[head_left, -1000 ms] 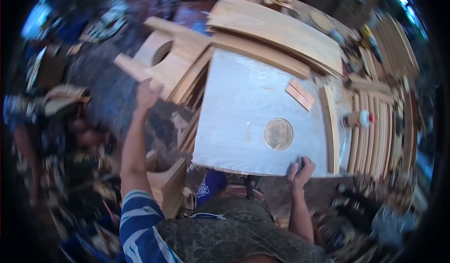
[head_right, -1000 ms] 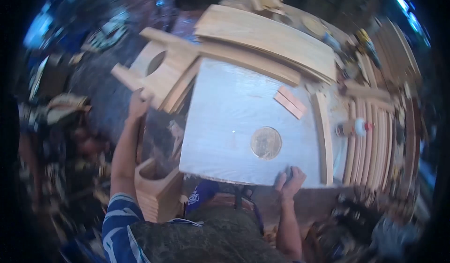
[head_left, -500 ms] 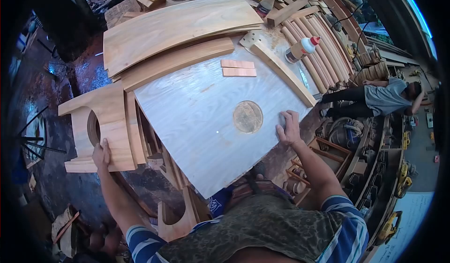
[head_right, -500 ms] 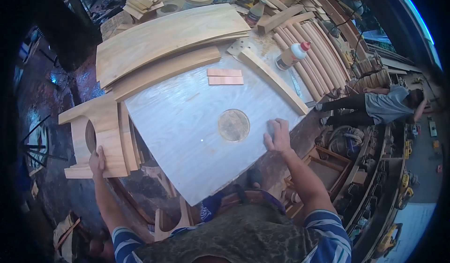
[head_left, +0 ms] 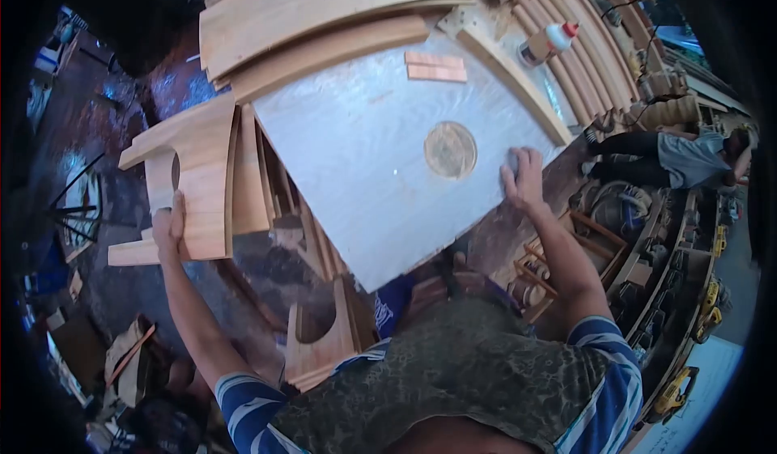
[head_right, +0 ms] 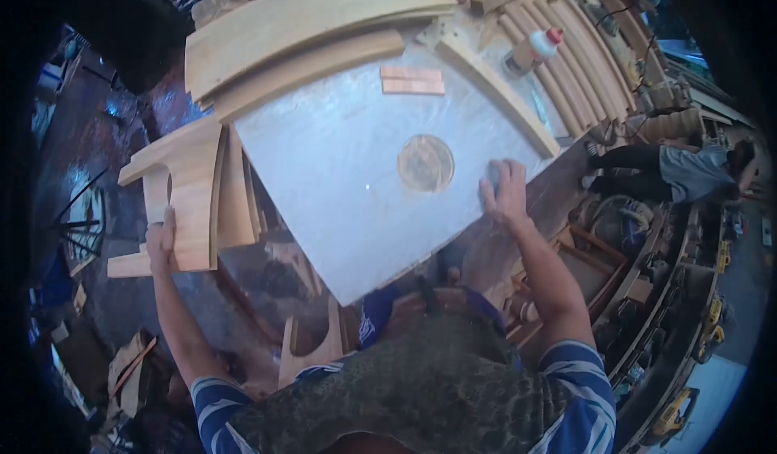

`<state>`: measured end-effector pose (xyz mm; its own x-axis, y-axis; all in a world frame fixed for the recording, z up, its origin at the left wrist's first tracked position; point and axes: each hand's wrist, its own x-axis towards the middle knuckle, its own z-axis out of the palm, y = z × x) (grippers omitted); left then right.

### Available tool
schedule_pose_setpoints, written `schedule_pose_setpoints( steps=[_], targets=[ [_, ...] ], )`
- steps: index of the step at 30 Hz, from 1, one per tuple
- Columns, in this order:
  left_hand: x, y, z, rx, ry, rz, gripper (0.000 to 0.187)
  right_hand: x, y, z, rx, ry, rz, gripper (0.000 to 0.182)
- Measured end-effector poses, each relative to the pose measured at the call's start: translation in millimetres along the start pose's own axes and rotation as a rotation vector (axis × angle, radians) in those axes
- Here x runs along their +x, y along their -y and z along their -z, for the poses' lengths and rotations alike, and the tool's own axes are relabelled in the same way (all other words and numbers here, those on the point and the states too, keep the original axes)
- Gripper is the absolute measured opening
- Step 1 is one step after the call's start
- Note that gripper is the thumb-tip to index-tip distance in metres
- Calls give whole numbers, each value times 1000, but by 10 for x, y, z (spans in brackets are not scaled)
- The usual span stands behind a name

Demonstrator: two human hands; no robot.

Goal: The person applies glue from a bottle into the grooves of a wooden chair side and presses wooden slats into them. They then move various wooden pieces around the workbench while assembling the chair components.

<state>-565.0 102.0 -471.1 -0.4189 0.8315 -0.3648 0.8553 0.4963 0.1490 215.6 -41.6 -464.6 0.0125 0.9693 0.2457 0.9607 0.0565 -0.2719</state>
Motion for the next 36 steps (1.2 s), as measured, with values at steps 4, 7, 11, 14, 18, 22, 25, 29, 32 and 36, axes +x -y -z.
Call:
schedule_pose_setpoints(
  steps=[4, 7, 11, 14, 18, 22, 25, 29, 32, 36],
  targets=[
    [-552, 103, 284, -20, -31, 62, 94, 14, -44, -18, 39, -84, 28, 46],
    [-1277, 333, 393, -50, -126, 130, 90, 64, 14, 13, 113, -88, -18, 46],
    [-2454, 416, 445, -399, -155, 214, 81, 237, 276, 24, 176, -50, 152, 46],
    [-3498, -51, 330, -658, -276, 337, 69, 466, 415, -46, 258, -21, 338, 47],
    [-4680, -877, 168, -350, -101, 213, 61, 799, 341, -28, 384, 84, 479, 54],
    [-5473, -1281, -168, -455, -205, 433, 60, 1089, 262, -33, 404, 263, 588, 61],
    [-5754, -1488, -316, -475, -242, 529, 60, 1251, 366, -129, 319, 306, 765, 71],
    [-5819, -1624, -492, -509, -253, 563, 59, 1350, 733, -364, 269, 344, 898, 76],
    [-5853, -1602, -581, -529, -246, 570, 59, 1350, 1015, -402, 228, 482, 896, 76],
    [-5802, -1439, -588, -561, -233, 559, 58, 1256, 1118, -526, 165, 489, 913, 70]
  ],
)
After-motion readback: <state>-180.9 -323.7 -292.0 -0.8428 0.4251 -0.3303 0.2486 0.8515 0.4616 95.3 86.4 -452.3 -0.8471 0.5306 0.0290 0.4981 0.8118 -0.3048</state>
